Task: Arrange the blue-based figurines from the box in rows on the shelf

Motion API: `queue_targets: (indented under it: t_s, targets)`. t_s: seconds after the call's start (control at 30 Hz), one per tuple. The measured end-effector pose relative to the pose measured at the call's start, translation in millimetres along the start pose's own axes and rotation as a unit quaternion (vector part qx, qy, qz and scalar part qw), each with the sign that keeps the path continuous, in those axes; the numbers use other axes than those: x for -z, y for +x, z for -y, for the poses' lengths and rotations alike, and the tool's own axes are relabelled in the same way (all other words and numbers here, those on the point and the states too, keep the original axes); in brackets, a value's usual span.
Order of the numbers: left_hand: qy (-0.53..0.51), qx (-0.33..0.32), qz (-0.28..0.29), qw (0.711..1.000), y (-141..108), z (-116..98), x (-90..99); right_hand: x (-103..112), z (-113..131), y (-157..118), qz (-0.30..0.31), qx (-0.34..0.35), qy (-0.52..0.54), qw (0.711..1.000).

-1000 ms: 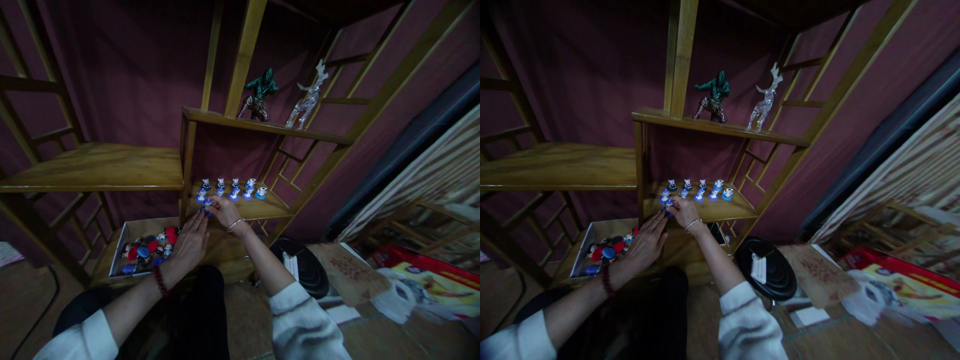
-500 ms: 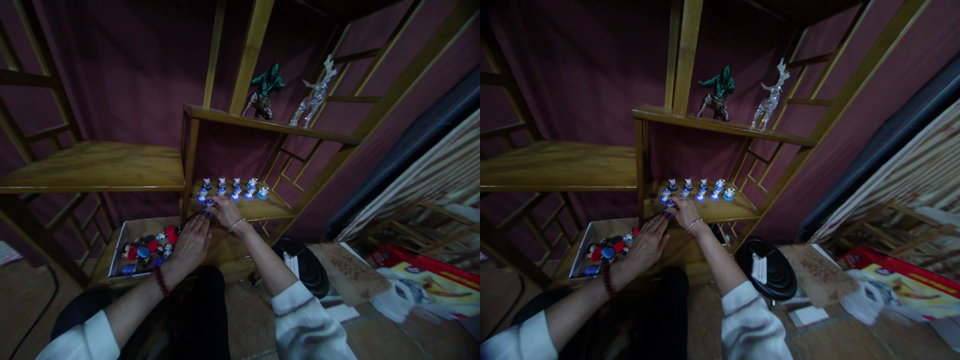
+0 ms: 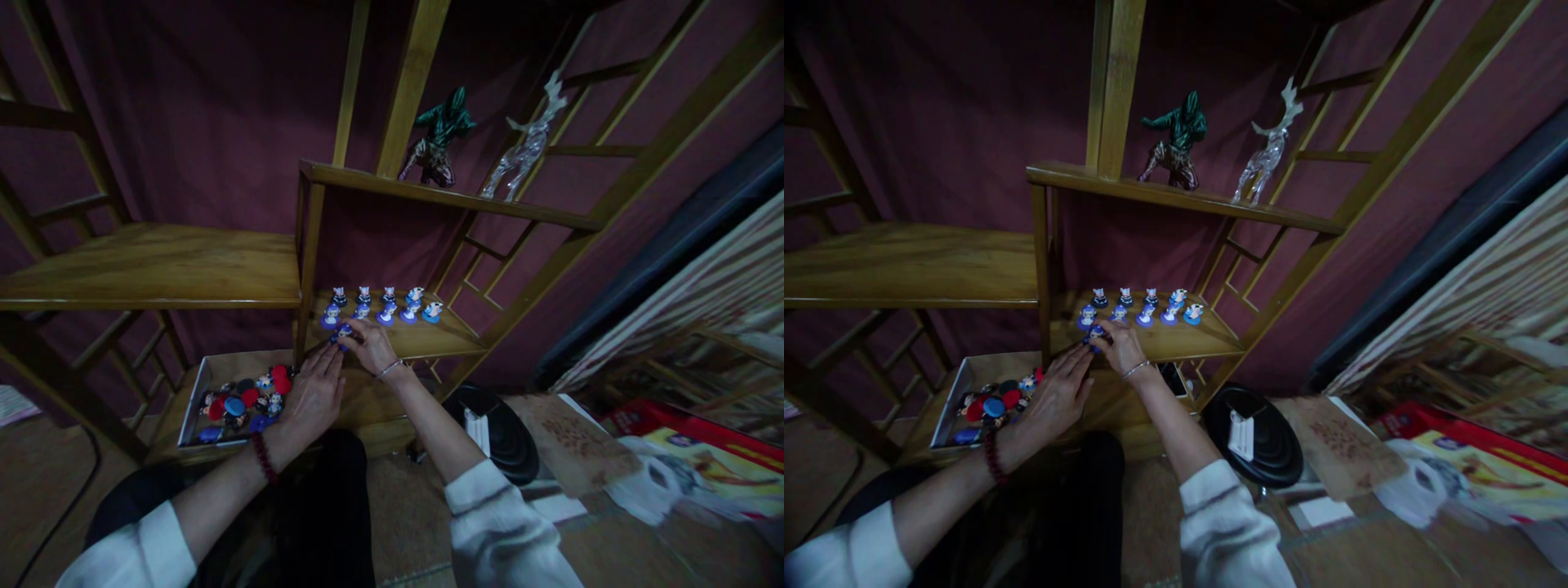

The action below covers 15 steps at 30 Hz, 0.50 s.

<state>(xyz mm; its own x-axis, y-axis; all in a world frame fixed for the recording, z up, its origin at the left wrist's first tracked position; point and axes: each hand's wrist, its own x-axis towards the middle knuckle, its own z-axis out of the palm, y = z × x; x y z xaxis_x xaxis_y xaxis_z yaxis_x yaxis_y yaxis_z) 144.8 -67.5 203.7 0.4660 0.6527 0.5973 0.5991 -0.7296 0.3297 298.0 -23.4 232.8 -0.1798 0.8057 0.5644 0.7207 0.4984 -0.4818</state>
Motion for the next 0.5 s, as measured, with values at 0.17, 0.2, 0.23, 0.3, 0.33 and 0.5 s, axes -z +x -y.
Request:
queue_targets:
  t_s: [0.17,0.2,0.23,0.3,0.33,0.5]
  targets:
    - [-0.007,-0.002,-0.014,1.000,-0.3,1.1,-0.2,-1.4,-3.8,-0.8,-0.004,0.006,-0.001,1.000]
    - [-0.008,-0.002,-0.013,1.000,-0.6,1.0,0.1,-1.2,-4.3,-0.5,0.000,0.005,-0.004,1.000]
    - [-0.008,-0.002,-0.010,1.000,-1.1,0.7,0.2,-1.0,-4.7,-0.2,0.004,0.002,-0.009,1.000]
    - [-0.005,0.000,-0.007,1.000,-2.5,-0.3,0.2,-0.5,-5.2,0.5,0.012,-0.002,-0.017,1.000]
    - [0.000,0.000,-0.006,1.000,-3.4,-1.0,-0.1,-0.3,-5.3,0.6,0.014,-0.002,-0.019,1.000]
    - [0.033,-0.003,-0.003,0.999,-8.2,-2.9,-0.4,0.7,-3.8,-2.7,0.008,-0.015,0.000,1.000]
